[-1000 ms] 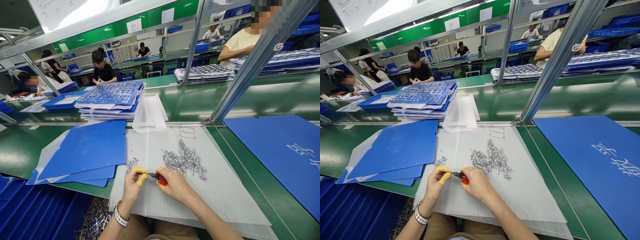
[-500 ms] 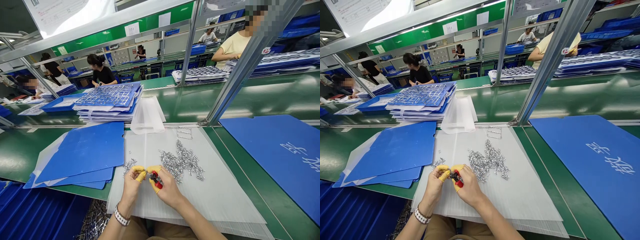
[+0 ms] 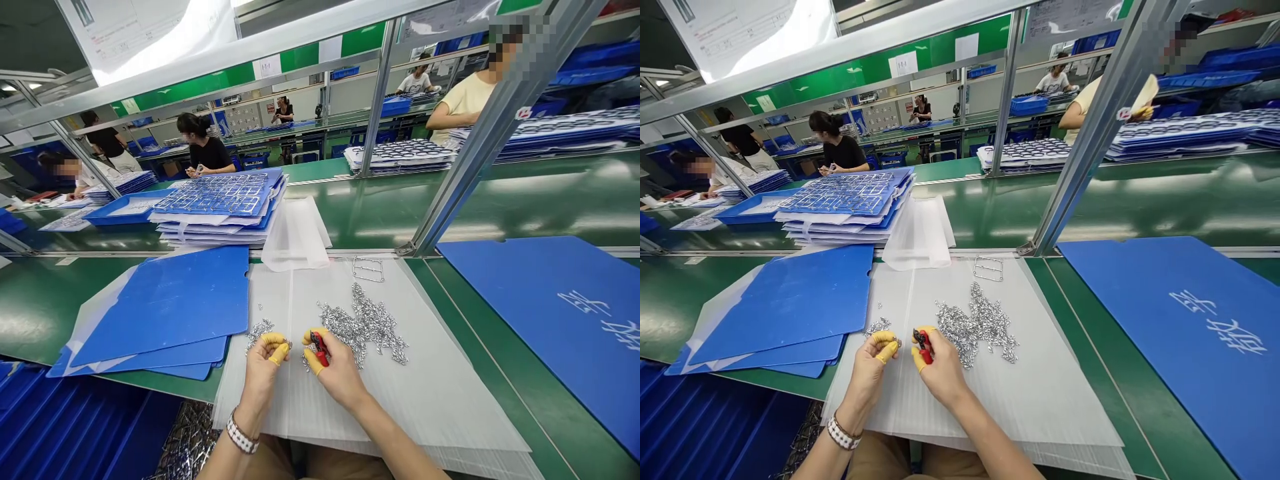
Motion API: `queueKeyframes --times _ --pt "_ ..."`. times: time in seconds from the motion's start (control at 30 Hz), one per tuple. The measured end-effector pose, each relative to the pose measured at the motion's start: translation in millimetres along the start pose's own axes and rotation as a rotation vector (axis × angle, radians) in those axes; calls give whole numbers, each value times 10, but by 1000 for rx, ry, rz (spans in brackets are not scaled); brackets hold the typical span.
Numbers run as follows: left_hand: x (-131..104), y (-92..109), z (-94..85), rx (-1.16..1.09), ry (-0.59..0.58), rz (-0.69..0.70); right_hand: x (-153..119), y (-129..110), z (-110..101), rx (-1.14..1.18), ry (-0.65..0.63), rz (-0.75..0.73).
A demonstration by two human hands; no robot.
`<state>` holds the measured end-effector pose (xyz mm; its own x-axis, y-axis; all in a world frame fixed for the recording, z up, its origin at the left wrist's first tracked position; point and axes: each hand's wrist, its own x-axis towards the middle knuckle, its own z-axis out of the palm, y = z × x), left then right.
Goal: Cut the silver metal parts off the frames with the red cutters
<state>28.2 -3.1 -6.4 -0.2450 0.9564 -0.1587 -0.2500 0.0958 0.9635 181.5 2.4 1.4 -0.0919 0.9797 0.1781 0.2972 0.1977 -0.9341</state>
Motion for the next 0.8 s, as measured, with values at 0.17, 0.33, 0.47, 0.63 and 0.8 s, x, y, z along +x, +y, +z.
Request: queueKeyframes --times 0.17,0.33,0.47,0.63,0.8 --pt "-7 -7 -37 -63 -14 -43 24 -5 122 25 22 -14" --pt "-9 -23 -70 -100 -27 -44 39 33 153 -19 -31 -13" --pt "-10 -35 -74 -117 -27 -46 60 58 99 -122 -91 -13" --pt "2 -18 -57 -110 -15 -99 97 56 56 -160 -107 17" --pt "36 -34 -76 -87 -19 -121 145 28 59 -105 -119 68"
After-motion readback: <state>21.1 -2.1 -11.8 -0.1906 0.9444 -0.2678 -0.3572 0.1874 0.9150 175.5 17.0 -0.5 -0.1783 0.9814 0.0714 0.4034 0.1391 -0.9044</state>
